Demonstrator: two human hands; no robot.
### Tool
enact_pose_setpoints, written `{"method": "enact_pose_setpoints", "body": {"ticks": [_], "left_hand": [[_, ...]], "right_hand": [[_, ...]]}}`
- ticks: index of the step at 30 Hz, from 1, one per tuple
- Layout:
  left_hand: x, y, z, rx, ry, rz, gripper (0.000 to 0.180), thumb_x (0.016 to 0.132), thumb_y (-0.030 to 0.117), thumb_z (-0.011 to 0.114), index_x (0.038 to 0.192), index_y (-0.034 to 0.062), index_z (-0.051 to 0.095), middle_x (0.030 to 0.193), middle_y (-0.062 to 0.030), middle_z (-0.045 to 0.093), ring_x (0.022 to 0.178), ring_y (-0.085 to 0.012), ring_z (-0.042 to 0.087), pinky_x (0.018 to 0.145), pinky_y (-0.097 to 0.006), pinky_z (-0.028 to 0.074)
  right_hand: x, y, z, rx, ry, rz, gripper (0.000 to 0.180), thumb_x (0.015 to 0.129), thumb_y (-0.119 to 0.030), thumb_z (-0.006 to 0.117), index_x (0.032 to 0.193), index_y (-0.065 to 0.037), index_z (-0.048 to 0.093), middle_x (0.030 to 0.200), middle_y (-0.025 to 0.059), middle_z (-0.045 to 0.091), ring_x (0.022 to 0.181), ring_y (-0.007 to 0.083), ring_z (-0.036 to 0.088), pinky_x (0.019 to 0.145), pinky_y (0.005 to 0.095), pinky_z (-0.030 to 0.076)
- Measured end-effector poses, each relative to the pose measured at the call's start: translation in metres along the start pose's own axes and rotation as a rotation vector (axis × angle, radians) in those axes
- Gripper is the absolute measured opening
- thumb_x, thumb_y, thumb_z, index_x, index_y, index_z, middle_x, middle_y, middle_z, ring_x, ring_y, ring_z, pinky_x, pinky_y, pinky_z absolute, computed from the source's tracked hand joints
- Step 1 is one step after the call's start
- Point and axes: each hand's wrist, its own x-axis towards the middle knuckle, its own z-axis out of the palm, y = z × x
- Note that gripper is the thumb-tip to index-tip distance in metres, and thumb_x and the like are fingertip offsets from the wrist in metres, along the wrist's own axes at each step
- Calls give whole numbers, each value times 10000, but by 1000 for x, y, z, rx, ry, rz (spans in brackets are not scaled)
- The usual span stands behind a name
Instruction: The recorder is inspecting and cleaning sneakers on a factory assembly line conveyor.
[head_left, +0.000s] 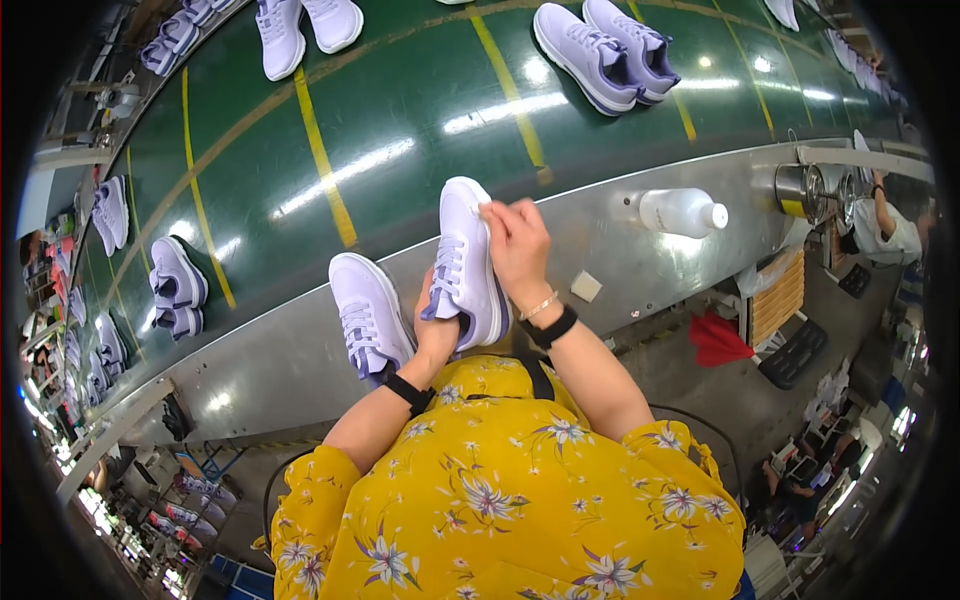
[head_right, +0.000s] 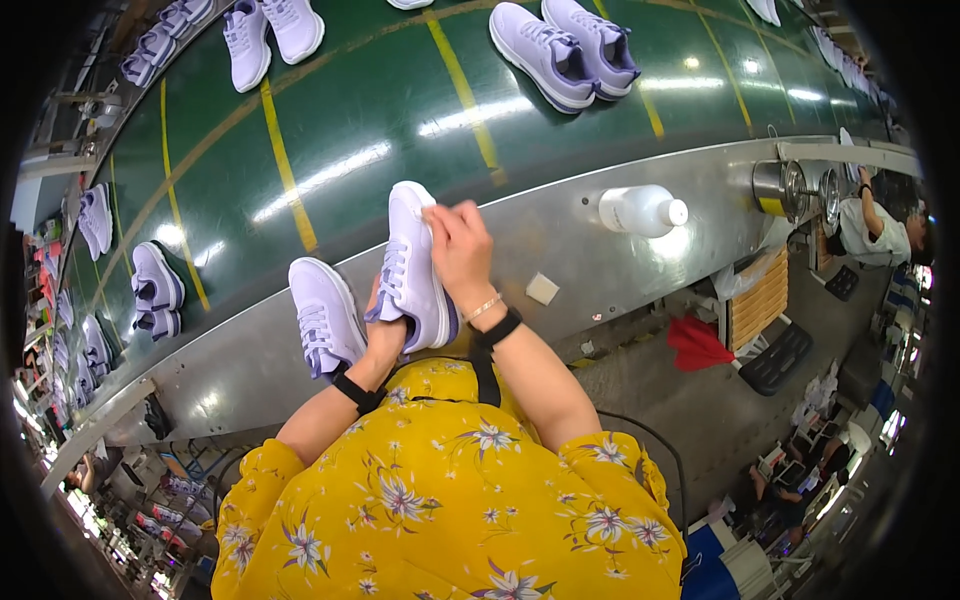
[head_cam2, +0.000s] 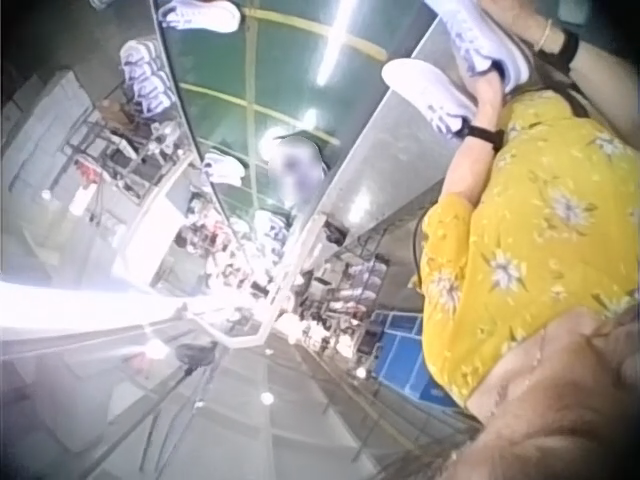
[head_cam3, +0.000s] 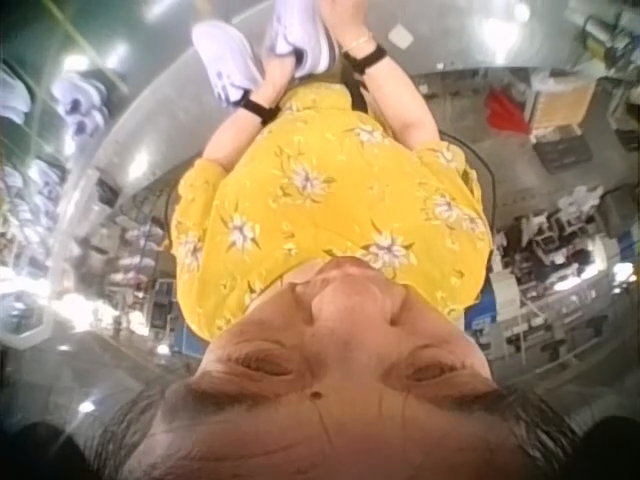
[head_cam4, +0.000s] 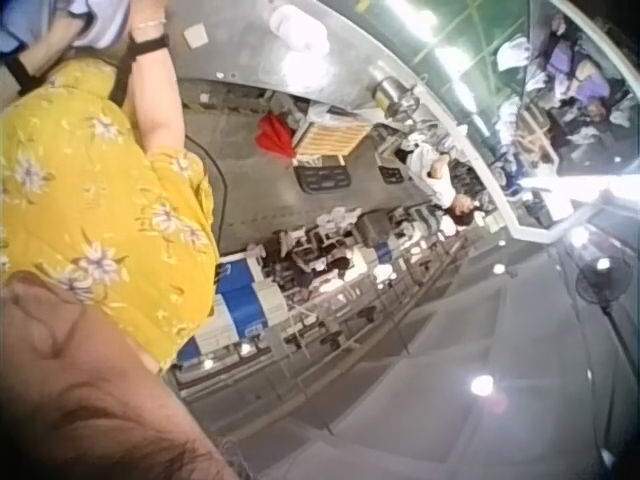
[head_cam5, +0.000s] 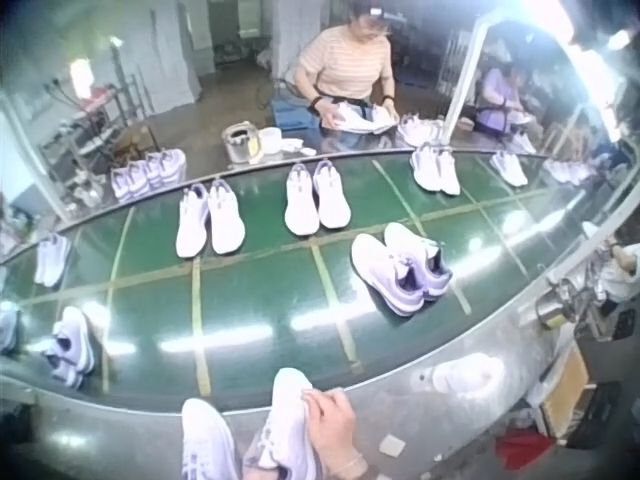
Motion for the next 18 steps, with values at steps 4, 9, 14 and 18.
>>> {"method": "enact_pose_setpoints", "body": {"ticks": [4, 9, 14, 18], "left_hand": [[-4, 8, 3, 117, -24, -12, 442, 988, 114, 505, 1429, 103, 483, 1226, -197, 676, 1148, -333, 647, 961, -377, 484], [-3, -22, 0, 154, -14, -57, 455, 986, 131, 508, 1440, 142, 479, 1252, -211, 670, 1185, -366, 635, 981, -399, 473], [-1, -11, 4, 20, 8, -35, 441, 985, 174, 540, 1425, 148, 529, 1288, -201, 660, 1206, -348, 630, 1001, -390, 468], [0, 35, -3, 174, 63, 16, 403, 930, 119, 592, 1307, 232, 677, 1181, -122, 698, 1144, -333, 636, 958, -364, 487]], "right_hand": [[49, 2, 18, 45, -91, 102, 91, 879, -115, 711, 928, -110, 787, 813, 110, 599, 718, 289, 623, 676, 386, 510], [85, 9, 51, -117, -366, 90, 96, 814, -210, 765, 852, -138, 816, 825, 142, 680, 762, 307, 667, 731, 402, 536], [111, 44, 47, 46, -690, 262, 224, 763, -243, 816, 928, -91, 817, 838, 149, 762, 755, 232, 725, 746, 345, 552], [99, 41, -8, 415, -565, 581, 248, 871, -203, 773, 1015, -1, 788, 912, 49, 760, 818, 109, 657, 762, 271, 523]]}}
